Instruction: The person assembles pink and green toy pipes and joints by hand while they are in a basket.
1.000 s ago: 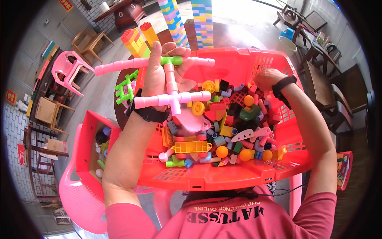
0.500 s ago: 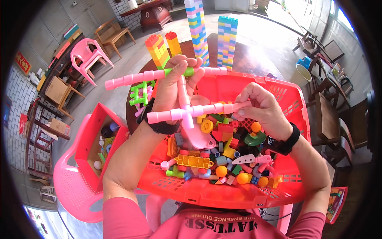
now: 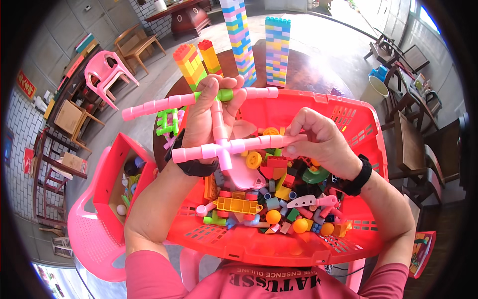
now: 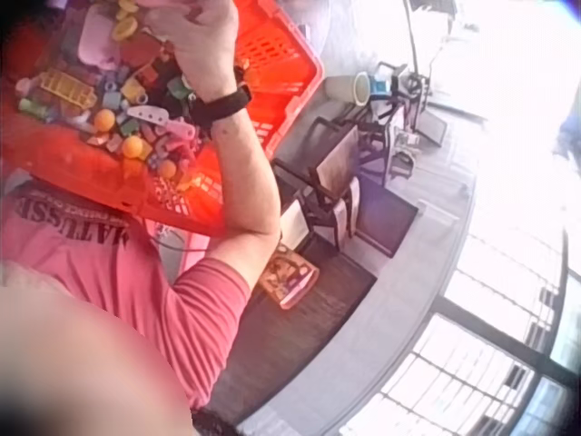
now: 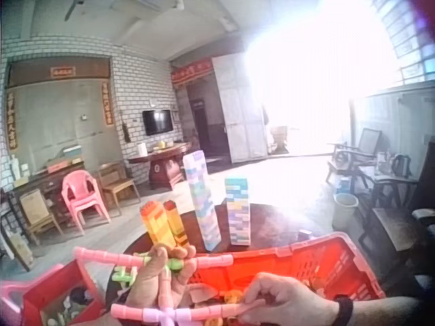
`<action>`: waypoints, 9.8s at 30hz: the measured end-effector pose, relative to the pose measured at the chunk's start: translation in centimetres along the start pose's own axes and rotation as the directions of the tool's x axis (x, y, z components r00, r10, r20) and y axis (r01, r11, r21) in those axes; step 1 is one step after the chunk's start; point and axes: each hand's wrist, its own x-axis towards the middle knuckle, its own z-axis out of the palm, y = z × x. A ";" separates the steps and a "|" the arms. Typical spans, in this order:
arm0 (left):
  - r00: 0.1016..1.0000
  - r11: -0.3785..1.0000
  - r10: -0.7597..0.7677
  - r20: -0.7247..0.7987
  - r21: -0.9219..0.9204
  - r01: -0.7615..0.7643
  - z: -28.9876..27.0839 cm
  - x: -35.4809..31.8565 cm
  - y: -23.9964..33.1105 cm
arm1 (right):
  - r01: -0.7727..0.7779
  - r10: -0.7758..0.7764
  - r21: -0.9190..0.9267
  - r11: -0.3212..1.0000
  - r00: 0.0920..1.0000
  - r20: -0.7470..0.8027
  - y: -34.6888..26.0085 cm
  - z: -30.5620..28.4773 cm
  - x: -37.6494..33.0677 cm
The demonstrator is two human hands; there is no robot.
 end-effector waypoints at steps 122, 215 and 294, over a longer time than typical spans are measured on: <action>0.864 0.853 -0.467 0.189 0.356 0.383 -2.0 0.7 -2.0 | 0.023 0.620 -0.995 0.094 0.781 0.077 8.8 -8.8 0.1; 0.655 0.065 -0.530 0.538 0.796 -0.602 0.0 -0.7 -21.7 | 0.053 -0.209 -0.903 0.425 0.977 -0.041 4.7 -8.8 1.0; 0.841 0.745 -0.541 0.031 0.482 0.461 -1.7 -1.1 -4.9 | 0.173 -0.118 -0.562 0.809 0.984 0.134 1.9 -3.3 1.1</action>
